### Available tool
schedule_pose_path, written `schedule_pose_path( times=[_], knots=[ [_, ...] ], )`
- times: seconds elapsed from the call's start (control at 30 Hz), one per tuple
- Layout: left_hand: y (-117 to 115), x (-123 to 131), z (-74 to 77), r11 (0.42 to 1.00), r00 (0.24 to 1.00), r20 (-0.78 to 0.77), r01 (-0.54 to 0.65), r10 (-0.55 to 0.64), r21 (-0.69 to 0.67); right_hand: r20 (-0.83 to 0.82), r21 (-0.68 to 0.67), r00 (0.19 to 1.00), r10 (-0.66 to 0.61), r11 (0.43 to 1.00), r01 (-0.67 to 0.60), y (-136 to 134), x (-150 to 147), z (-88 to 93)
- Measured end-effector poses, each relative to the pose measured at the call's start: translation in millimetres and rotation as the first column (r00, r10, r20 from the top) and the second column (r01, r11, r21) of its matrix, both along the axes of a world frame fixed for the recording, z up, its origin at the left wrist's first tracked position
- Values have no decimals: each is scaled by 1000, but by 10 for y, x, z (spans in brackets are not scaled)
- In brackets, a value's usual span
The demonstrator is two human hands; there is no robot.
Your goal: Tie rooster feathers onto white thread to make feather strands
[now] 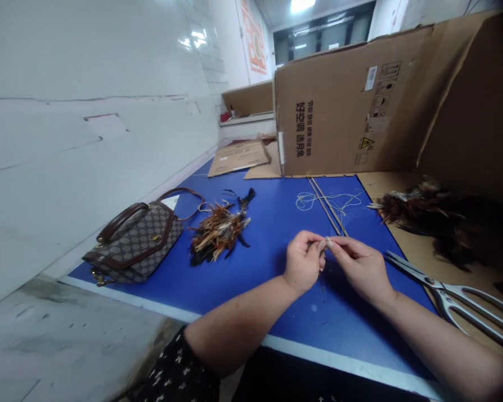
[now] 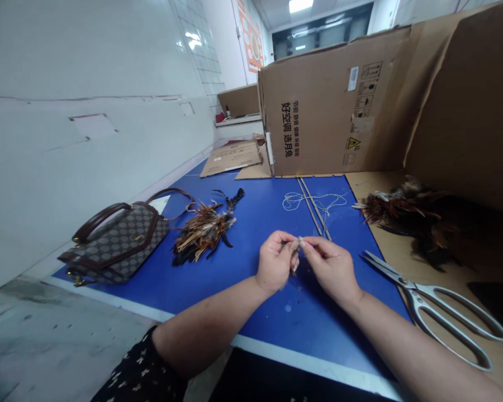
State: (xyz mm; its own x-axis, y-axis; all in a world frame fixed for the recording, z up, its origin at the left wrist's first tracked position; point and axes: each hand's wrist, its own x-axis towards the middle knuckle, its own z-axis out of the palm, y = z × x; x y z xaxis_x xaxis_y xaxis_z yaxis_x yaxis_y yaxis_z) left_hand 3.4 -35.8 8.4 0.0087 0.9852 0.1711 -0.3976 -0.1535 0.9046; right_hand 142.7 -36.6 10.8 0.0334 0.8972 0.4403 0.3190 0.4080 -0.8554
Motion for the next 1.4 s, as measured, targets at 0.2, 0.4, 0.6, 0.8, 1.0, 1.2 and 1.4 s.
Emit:
schedule_pose_path(
  times=[0.2,0.4,0.6,0.8,1.0,1.2,1.4],
  knots=[
    [-23,45,2,1000,995,101,17,-15,-16,-160,-93,976,147,982,-163,-35,-47,36],
    [-32,47,43,993,972,218,107,-92,-58,-202,-133,969,142,976,-171,-11,8,25],
    [9,-24,-67,998,998,-62,6,-3,62,-121,-103,992,43,993,-55,23,32,-24],
    [105,-85,-219,950,916,-338,-118,217,289,-51,-147,998,-30,989,23,83,19,-151],
    [164,-152,-140,883,865,-397,-102,306,458,-33,-169,999,-4,986,-2,148,68,-147],
    [194,-235,25,811,830,-452,0,326,585,-32,-248,990,138,958,-142,182,185,-23],
    [181,-246,85,792,874,-442,120,201,598,-74,-348,974,213,910,-225,212,238,55]
  ],
)
